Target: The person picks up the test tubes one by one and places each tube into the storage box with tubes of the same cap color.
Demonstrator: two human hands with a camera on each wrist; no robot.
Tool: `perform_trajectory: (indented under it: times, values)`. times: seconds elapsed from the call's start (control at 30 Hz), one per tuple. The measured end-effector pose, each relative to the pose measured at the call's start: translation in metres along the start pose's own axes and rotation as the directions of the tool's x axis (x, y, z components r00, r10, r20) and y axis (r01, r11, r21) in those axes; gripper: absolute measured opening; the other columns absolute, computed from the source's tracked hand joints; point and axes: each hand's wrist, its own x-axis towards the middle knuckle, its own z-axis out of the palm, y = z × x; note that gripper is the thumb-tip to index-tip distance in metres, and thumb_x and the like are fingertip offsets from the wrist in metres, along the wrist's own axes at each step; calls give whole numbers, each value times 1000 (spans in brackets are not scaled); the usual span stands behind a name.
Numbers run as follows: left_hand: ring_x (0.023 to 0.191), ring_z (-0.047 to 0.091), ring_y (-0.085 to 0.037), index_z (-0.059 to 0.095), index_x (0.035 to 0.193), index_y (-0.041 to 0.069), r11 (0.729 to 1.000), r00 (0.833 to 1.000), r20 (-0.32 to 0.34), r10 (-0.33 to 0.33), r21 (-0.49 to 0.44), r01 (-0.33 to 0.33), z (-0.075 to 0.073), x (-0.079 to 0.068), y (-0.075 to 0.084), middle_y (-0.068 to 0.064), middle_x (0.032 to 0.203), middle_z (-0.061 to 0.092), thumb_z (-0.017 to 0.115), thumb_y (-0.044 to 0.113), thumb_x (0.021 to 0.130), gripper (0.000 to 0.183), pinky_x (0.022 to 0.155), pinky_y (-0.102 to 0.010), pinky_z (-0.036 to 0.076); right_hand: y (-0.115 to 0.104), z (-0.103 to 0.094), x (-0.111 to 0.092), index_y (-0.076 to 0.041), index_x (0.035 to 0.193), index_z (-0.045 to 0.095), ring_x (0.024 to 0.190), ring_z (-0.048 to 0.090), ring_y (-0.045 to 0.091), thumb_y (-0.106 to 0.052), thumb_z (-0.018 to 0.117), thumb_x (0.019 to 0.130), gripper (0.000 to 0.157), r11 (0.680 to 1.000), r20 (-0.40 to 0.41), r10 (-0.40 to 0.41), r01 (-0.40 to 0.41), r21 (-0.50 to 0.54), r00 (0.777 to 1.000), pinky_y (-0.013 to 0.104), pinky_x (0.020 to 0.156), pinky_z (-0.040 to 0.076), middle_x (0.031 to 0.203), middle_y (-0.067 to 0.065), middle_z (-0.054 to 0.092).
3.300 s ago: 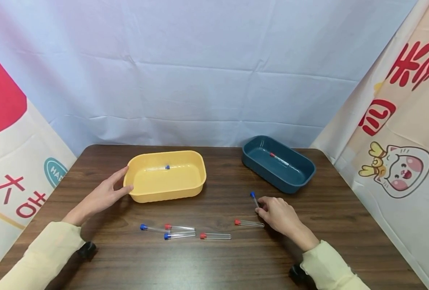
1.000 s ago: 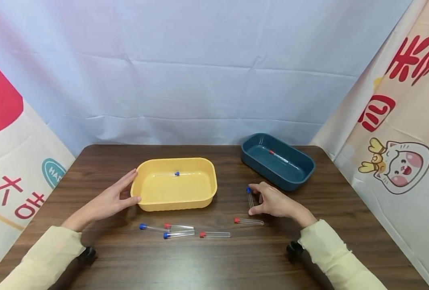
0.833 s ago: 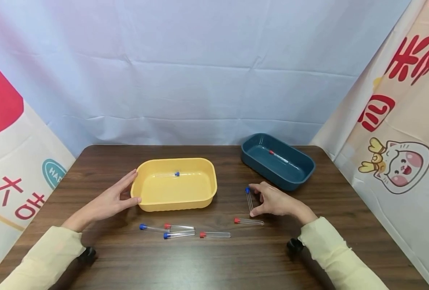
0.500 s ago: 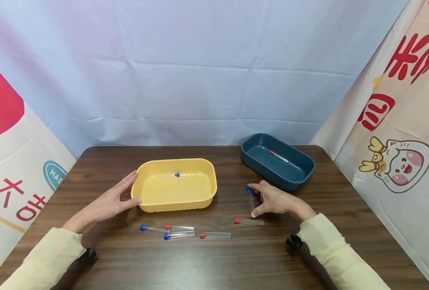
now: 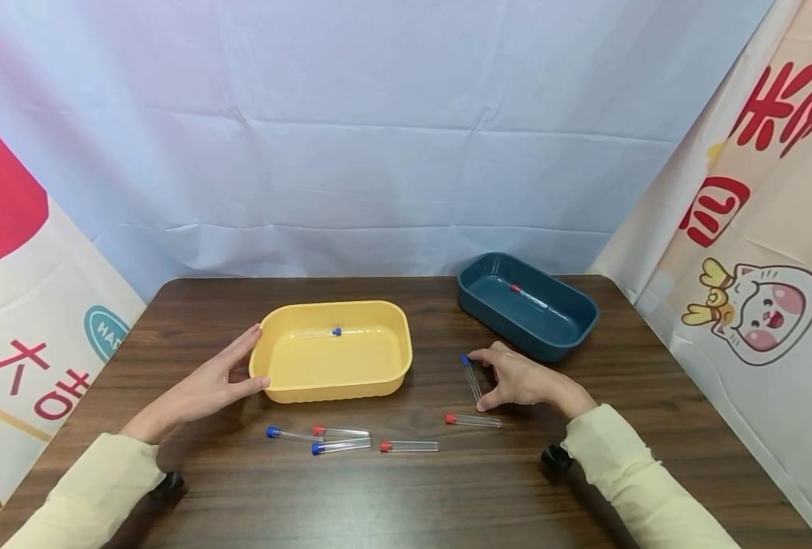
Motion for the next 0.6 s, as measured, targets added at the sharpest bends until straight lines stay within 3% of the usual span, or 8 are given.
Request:
perform_trajectory:
  times: [0.2, 0.6]
  values:
    - [132, 57, -33, 15, 165, 3, 1000, 1000, 4, 7, -16, -7, -1, -1, 0, -15, 173, 6, 71, 40, 99, 95, 97, -40, 55, -1, -1, 2, 2, 157, 35, 85, 47, 18, -33, 90, 82, 99, 1000, 25, 18, -18, -11, 1000, 30, 72, 46, 121, 15, 49]
    - [120, 65, -27, 15, 166, 6, 1000, 1000, 2, -14, 7, 14, 0, -2, 1, -13, 173, 6, 71, 43, 98, 95, 97, -42, 55, -6, -5, 6, 0, 157, 38, 83, 46, 16, -35, 91, 81, 99, 999, 66, 31, -28, -44, 997, 30, 71, 45, 120, 14, 50]
